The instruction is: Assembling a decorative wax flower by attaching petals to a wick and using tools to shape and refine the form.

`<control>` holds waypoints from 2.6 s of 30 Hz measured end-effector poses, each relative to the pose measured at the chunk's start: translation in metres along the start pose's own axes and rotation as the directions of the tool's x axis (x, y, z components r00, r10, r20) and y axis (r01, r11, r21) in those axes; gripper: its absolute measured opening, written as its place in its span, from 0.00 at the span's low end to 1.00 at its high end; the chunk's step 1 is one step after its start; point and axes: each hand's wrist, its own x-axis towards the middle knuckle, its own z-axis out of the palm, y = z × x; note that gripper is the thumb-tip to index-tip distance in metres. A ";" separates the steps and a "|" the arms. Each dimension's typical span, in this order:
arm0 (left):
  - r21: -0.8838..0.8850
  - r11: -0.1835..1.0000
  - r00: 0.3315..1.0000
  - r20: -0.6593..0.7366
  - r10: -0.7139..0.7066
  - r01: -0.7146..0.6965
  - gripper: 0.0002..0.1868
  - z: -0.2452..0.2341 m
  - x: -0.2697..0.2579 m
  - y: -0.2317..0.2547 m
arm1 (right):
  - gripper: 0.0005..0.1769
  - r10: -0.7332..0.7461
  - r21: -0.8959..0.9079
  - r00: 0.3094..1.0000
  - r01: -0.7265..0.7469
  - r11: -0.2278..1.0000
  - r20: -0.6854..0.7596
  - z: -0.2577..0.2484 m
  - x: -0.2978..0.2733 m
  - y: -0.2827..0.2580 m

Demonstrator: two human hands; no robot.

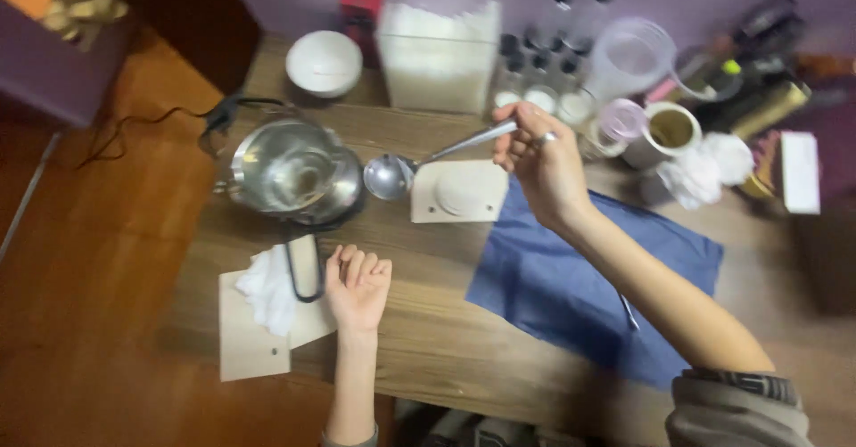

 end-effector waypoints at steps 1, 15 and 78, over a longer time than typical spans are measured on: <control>0.010 1.000 1.000 -0.008 -0.025 0.026 0.10 0.007 -0.001 -0.010 | 0.16 -0.001 0.003 1.000 0.001 1.000 -0.028 -0.013 -0.012 -0.006; 0.346 0.923 0.982 0.021 -0.187 0.169 0.12 0.042 0.026 -0.118 | 0.16 -0.028 -0.154 0.886 -0.050 0.987 -0.464 -0.229 -0.129 0.033; -0.014 -0.969 0.790 0.575 -0.210 -0.248 0.21 0.017 0.030 -0.016 | 0.11 0.014 0.047 0.879 0.009 0.999 -0.477 -0.254 -0.152 0.052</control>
